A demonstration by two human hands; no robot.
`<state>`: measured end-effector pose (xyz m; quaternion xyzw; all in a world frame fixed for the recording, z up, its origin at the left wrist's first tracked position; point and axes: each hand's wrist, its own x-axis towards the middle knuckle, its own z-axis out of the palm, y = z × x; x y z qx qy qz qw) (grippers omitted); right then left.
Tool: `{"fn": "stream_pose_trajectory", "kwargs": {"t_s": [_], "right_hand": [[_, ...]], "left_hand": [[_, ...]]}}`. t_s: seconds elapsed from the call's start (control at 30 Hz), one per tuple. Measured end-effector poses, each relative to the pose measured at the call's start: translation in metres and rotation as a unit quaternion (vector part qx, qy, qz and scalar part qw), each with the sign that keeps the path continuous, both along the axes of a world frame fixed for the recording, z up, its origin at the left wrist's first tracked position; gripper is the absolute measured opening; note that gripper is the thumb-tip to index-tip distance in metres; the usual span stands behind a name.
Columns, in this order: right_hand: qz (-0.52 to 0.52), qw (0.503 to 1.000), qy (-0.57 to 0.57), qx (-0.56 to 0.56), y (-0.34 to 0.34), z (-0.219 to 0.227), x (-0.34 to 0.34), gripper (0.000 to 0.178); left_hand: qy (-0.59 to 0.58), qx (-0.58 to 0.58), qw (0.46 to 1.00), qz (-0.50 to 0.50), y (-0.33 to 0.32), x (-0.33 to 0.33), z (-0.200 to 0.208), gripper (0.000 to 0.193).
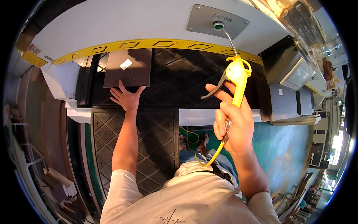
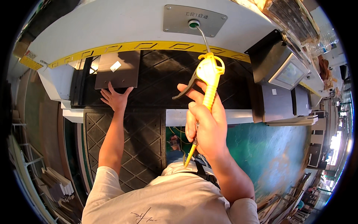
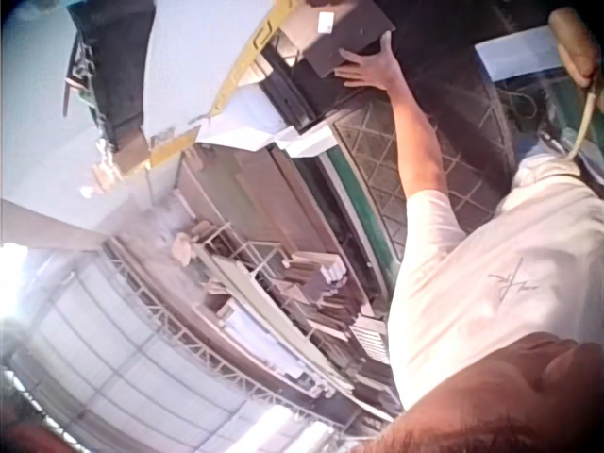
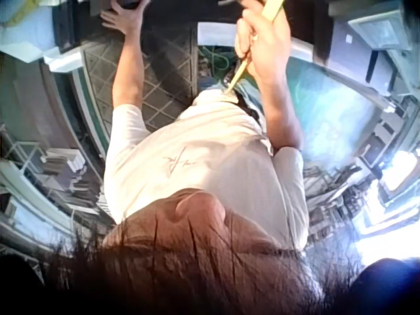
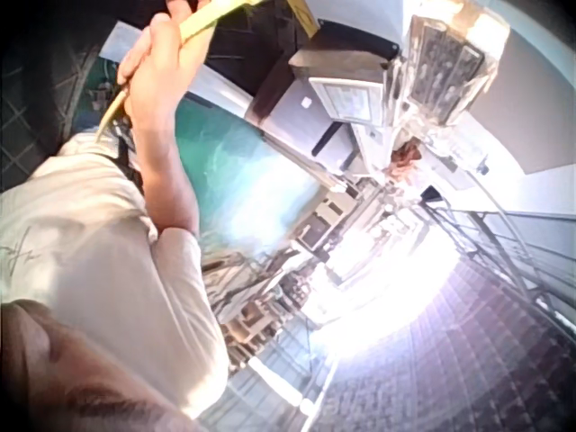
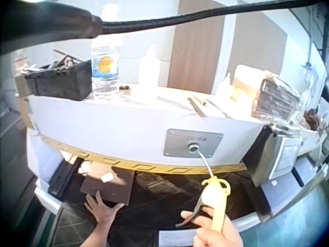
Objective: The person uses a yellow air blow gun to clean dust and debris from the surface of dark rectangular panels. They place the panels on a machine bed, blow them clean, and then move them to a stack.
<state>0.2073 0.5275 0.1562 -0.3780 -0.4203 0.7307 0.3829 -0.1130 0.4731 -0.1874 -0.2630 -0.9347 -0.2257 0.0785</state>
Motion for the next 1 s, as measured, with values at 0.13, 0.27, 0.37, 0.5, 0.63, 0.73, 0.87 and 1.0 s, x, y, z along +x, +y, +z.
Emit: {"fn": "stream_pose_trajectory", "kwargs": {"t_s": [0.13, 0.27, 0.37, 0.5, 0.63, 0.73, 0.87, 1.0], "right_hand": [[0.032, 0.999, -0.026, -0.008, -0.005, -0.007, 0.015, 0.058], [0.129, 0.979, -0.135, -0.078, -0.031, -0.035, 0.058, 0.039], [0.26, 0.926, -0.235, -0.141, -0.056, -0.066, 0.094, 0.032], [0.263, 0.91, -0.308, -0.086, -0.087, -0.074, 0.141, 0.043], [-0.111, 0.944, -0.29, -0.111, -0.074, -0.081, 0.221, 0.01], [-0.123, 0.954, -0.261, -0.087, -0.073, -0.067, 0.286, 0.018], [0.287, 0.918, -0.274, -0.016, -0.118, -0.097, 0.402, 0.026], [0.149, 0.94, -0.219, -0.216, -0.118, -0.076, 0.471, 0.033]], "left_hand": [[0.023, -0.001, 1.0, 0.011, -0.004, -0.005, -0.008, 0.129], [0.023, -0.01, 1.0, 0.004, -0.002, -0.003, -0.007, 0.129], [0.042, -0.015, 0.999, 0.005, 0.001, 0.0, -0.008, 0.127], [0.039, -0.033, 0.999, 0.014, 0.001, -0.002, -0.015, 0.129], [0.049, -0.069, 0.996, 0.028, 0.0, -0.001, -0.018, 0.124], [0.037, -0.016, 0.999, 0.009, -0.015, 0.016, -0.024, 0.109], [0.018, -0.094, 0.976, -0.198, -0.033, 0.157, -0.004, 0.075], [-0.077, -0.146, 0.853, -0.496, -0.109, 0.301, 0.058, 0.05]]}}
